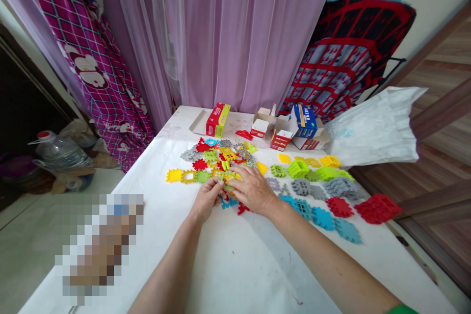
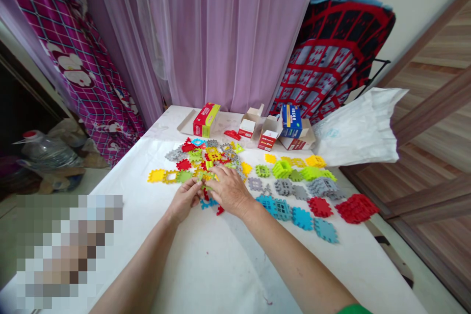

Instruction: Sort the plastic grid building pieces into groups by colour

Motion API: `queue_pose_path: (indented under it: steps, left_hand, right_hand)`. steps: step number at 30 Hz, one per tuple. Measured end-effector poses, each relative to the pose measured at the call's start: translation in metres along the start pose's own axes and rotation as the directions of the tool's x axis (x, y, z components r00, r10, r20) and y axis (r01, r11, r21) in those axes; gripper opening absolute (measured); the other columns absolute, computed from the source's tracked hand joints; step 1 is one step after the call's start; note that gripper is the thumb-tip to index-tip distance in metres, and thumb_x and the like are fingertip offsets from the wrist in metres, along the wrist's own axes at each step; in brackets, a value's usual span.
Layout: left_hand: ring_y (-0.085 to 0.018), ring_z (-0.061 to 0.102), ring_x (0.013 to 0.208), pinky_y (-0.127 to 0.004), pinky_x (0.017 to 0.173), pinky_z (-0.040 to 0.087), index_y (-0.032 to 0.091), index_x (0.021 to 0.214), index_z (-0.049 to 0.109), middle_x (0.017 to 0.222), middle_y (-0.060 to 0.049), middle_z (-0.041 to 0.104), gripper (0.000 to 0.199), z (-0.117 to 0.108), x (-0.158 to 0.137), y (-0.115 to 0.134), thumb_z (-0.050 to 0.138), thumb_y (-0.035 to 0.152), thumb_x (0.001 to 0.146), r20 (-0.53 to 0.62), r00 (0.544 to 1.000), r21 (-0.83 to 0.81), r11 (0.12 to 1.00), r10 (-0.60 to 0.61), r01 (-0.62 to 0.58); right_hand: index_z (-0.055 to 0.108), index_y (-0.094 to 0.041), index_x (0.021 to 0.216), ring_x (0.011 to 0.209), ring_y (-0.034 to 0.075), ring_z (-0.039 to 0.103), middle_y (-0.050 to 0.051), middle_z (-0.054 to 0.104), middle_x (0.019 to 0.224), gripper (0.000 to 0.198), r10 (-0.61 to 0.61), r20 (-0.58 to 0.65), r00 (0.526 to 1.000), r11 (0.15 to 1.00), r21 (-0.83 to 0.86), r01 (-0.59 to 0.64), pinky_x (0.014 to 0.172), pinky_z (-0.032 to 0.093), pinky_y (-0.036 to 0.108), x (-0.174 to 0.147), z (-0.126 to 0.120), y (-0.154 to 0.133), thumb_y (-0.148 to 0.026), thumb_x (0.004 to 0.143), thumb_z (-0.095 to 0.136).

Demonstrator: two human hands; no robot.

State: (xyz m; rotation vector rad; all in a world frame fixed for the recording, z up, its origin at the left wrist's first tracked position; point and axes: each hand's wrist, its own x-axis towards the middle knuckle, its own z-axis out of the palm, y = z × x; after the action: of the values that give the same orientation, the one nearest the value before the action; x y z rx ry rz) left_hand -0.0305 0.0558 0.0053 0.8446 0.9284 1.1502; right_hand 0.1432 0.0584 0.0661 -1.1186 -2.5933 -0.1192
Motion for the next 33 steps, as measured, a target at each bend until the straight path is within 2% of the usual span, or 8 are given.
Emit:
queue_pose_path:
  steps: [4,8,11,16,19,23,29,33]
  left_hand:
    - [-0.005,0.045,0.039,-0.017,0.036,0.022,0.019,0.086,0.058,0.054,0.007,0.056,0.056,0.002,0.0,0.0,0.079,0.062,0.058,0.002,1.0,0.008,1.0,0.004,-0.004]
    - [-0.005,0.047,0.042,-0.016,0.036,0.025,0.019,0.098,0.059,0.061,0.007,0.059,0.062,0.002,-0.001,0.001,0.08,0.061,0.058,0.028,1.0,0.055,0.998,0.011,-0.013]
    - [-0.006,0.048,0.042,-0.016,0.036,0.025,0.02,0.096,0.057,0.057,0.008,0.055,0.061,0.001,-0.001,0.001,0.079,0.062,0.058,0.016,1.0,0.062,0.998,0.008,-0.009]
    - [-0.004,0.045,0.042,-0.016,0.037,0.025,0.019,0.091,0.059,0.065,0.004,0.063,0.055,0.001,-0.001,-0.001,0.078,0.061,0.061,0.041,0.999,0.059,0.998,0.009,-0.011]
    - [-0.003,0.041,0.04,-0.017,0.038,0.024,0.018,0.092,0.062,0.065,0.004,0.063,0.052,0.002,-0.002,-0.001,0.076,0.06,0.065,0.041,0.999,0.078,0.997,0.012,-0.015]
    - [-0.004,0.042,0.04,-0.017,0.038,0.026,0.018,0.1,0.062,0.066,0.004,0.063,0.056,0.003,-0.003,0.0,0.073,0.062,0.066,0.043,0.999,0.094,0.995,0.012,-0.016]
    - [-0.007,0.051,0.043,-0.017,0.039,0.028,0.019,0.108,0.055,0.058,0.005,0.062,0.061,0.002,-0.003,0.0,0.073,0.061,0.068,0.076,0.997,0.114,0.994,-0.009,0.0]
    - [-0.008,0.054,0.046,-0.017,0.04,0.029,0.019,0.099,0.057,0.057,0.006,0.059,0.057,0.001,-0.002,-0.001,0.077,0.059,0.063,0.045,0.999,0.078,0.997,-0.008,0.004]
  right_hand:
    - [0.066,-0.026,0.118,0.126,0.026,0.046,0.009,0.057,0.136,0.036,-0.026,0.026,0.999,0.998,0.062,0.024,0.104,0.039,0.046,0.002,-0.014,0.001,-0.016,0.084,0.059]
    - [0.057,-0.025,0.132,0.124,0.025,0.051,0.008,0.059,0.134,0.054,-0.088,0.159,0.983,0.99,0.126,0.068,0.102,0.042,0.045,0.006,-0.025,0.008,-0.011,0.08,0.06]
    - [0.059,-0.021,0.128,0.116,0.025,0.057,0.01,0.064,0.126,0.049,-0.093,0.232,0.968,0.989,0.133,0.063,0.098,0.046,0.044,0.007,-0.026,0.011,-0.013,0.08,0.062]
    - [0.055,-0.022,0.133,0.125,0.027,0.05,0.011,0.055,0.138,0.056,-0.081,0.198,0.977,0.989,0.14,0.054,0.101,0.044,0.045,0.003,-0.024,0.01,-0.019,0.078,0.066]
    - [0.059,-0.021,0.127,0.118,0.025,0.055,0.01,0.062,0.127,0.047,-0.079,0.228,0.97,0.987,0.154,0.044,0.098,0.045,0.043,0.001,-0.023,0.01,-0.02,0.08,0.065]
    - [0.062,-0.02,0.117,0.106,0.024,0.059,0.009,0.066,0.114,0.038,-0.025,0.205,0.979,0.99,0.138,-0.003,0.091,0.047,0.039,-0.001,-0.019,0.008,-0.025,0.08,0.067]
    - [0.063,-0.018,0.11,0.099,0.026,0.059,0.011,0.064,0.107,0.033,0.235,0.054,0.971,0.972,-0.018,-0.234,0.085,0.048,0.039,-0.006,-0.011,-0.004,-0.032,0.08,0.07]
    - [0.064,-0.018,0.107,0.096,0.025,0.059,0.01,0.063,0.104,0.03,0.221,0.112,0.969,0.974,-0.075,-0.214,0.083,0.047,0.037,-0.012,-0.013,-0.01,-0.03,0.08,0.069]
